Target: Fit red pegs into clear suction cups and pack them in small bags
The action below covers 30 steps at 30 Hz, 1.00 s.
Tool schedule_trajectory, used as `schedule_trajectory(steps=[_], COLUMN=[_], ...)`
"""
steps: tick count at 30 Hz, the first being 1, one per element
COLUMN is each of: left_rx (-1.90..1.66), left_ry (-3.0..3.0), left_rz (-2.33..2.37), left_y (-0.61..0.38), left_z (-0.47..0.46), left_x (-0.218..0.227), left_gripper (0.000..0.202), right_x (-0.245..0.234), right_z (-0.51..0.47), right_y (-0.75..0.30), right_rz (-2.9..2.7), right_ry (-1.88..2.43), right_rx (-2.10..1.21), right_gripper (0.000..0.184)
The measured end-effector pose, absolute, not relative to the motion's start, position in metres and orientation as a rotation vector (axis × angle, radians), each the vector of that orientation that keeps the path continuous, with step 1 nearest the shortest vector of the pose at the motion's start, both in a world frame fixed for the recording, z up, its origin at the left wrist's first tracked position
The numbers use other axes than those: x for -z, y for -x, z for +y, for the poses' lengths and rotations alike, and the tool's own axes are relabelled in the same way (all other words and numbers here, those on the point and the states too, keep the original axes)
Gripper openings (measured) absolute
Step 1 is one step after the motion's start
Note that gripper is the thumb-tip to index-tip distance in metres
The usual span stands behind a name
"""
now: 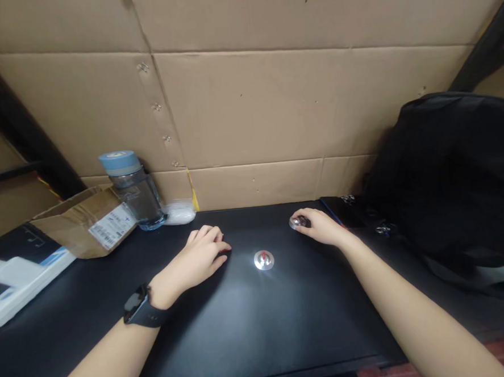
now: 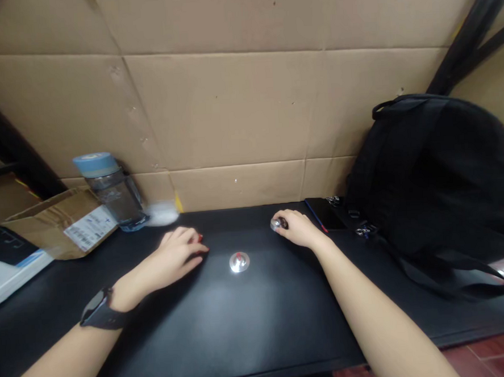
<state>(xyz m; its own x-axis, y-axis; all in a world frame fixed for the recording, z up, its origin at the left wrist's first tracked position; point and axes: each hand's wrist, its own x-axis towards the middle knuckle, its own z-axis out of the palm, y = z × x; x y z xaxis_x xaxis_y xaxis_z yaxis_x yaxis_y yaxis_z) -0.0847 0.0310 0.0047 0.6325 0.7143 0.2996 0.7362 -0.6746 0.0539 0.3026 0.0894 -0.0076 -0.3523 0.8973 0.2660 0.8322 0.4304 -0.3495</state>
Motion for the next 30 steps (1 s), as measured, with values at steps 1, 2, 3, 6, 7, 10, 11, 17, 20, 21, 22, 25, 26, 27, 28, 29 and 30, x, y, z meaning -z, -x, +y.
schedule_trajectory(steps=[1, 2, 3, 6, 7, 10, 11, 17, 20, 21, 22, 25, 26, 27, 28, 29, 30], left_rx=[0.482, 0.505, 0.529, 0.573, 0.569, 0.529, 0.522, 0.630, 0.759, 0.799, 0.835, 0.933, 0.967, 1.000, 1.034, 1.070, 1.106], left_ry=[2.803, 2.831, 2.847, 2.808, 2.784, 2.747, 2.747, 2.746, 2.742, 2.738, 2.731, 2.692, 2.680, 2.674, 2.671, 2.670, 2.669], left_rz=[-1.208, -1.183, -1.164, -1.164, -1.174, -1.204, -1.208, -1.203, -1.282, -1.305, -1.324, -1.350, -1.350, -1.347, -1.341, -1.335, -1.330], left_y=[0.082, 0.079, 0.076, 0.069, 0.068, 0.064, 0.063, 0.057, 0.054, 0.054, 0.053, 0.051, 0.051, 0.050, 0.049, 0.049, 0.048], left_z=[0.030, 0.029, 0.028, 0.026, 0.025, 0.026, 0.026, 0.025, 0.023, 0.022, 0.022, 0.020, 0.020, 0.019, 0.019, 0.018, 0.018], left_x=[-0.005, -0.005, -0.005, -0.003, -0.002, 0.002, 0.003, 0.004, 0.000, -0.002, -0.003, -0.006, -0.007, -0.008, -0.009, -0.009, -0.011], left_gripper=[0.018, 0.017, 0.016, 0.015, 0.014, 0.007, 0.008, 0.015, 0.020, 0.020, 0.020, 0.014, 0.012, 0.010, 0.009, 0.008, 0.008], right_x=[0.008, 0.008, 0.008, 0.008, 0.008, 0.009, 0.009, 0.008, 0.007, 0.007, 0.007, 0.005, 0.004, 0.002, 0.001, -0.001, -0.002], right_z=[0.090, 0.090, 0.090, 0.091, 0.091, 0.092, 0.093, 0.092, 0.091, 0.090, 0.089, 0.082, 0.078, 0.073, 0.068, 0.063, 0.058], right_y=[-0.303, -0.303, -0.303, -0.303, -0.303, -0.303, -0.303, -0.305, -0.303, -0.301, -0.298, -0.283, -0.275, -0.267, -0.259, -0.250, -0.242], right_rz=[-2.261, -2.249, -2.236, -2.204, -2.194, -2.170, -2.162, -2.094, -2.067, -2.059, -2.050, -2.044, -2.049, -2.058, -2.053, -2.029, -2.007], right_ry=[1.450, 1.432, 1.416, 1.389, 1.388, 1.387, 1.392, 1.456, 1.459, 1.457, 1.449, 1.373, 1.326, 1.274, 1.222, 1.176, 1.138], right_rx=[-0.240, -0.268, -0.295, -0.347, -0.352, -0.369, -0.378, -0.413, -0.417, -0.417, -0.416, -0.398, -0.389, -0.382, -0.377, -0.379, -0.402], right_gripper=[0.024, 0.023, 0.023, 0.026, 0.027, 0.031, 0.031, 0.034, 0.033, 0.032, 0.032, 0.031, 0.031, 0.030, 0.029, 0.029, 0.030])
